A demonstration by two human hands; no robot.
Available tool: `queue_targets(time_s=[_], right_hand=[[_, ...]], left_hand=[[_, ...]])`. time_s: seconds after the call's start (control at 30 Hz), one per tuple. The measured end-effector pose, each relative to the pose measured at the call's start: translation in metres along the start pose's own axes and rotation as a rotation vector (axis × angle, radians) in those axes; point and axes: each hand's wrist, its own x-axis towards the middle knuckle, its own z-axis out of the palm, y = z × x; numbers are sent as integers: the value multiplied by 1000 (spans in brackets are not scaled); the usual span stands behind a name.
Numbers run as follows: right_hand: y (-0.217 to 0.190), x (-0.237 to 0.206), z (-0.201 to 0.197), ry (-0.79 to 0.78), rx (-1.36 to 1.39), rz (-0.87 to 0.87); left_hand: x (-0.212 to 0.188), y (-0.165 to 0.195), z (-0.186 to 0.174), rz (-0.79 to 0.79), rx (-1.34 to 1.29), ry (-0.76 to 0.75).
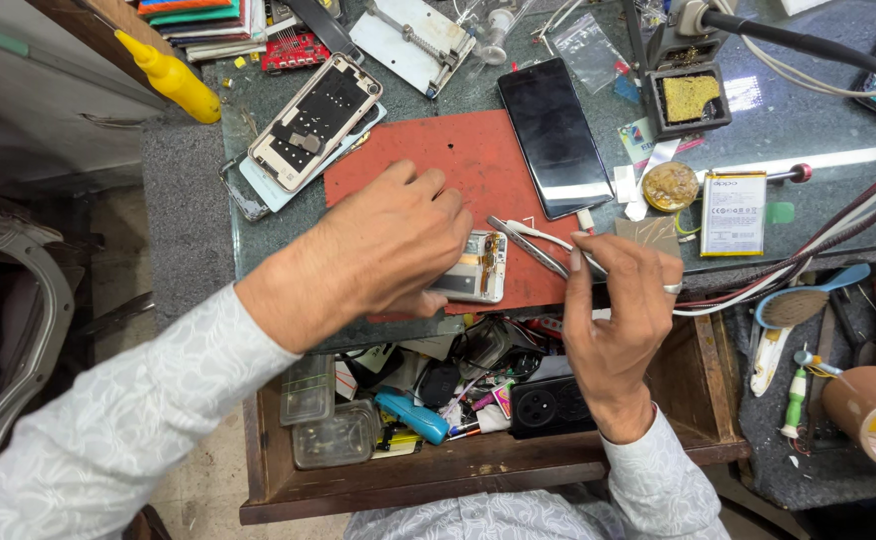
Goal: The person uses a soldering iron and tweezers to work on a disassembled smartphone motherboard. They apply solder to small components, reposition the phone, and handle a ribbon cable and other parts on the workbench.
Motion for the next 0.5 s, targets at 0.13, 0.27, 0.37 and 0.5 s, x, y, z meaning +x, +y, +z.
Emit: queue_targets(time_s=[0.13, 0.27, 0.37, 0.5], right_hand=[[0, 8, -3, -34, -17, -1], [-3, 21, -9, -148, -57, -3], [-6, 31, -11, -223, -89, -36], [-9, 36, -9, -283, -131, -18]], left_hand=[[-12, 14, 1, -65, -11, 86], [-24, 25, 1, -162, -27, 115], [-34, 34, 3, -264, -133, 144], [-51, 44, 11, -363, -282, 319]])
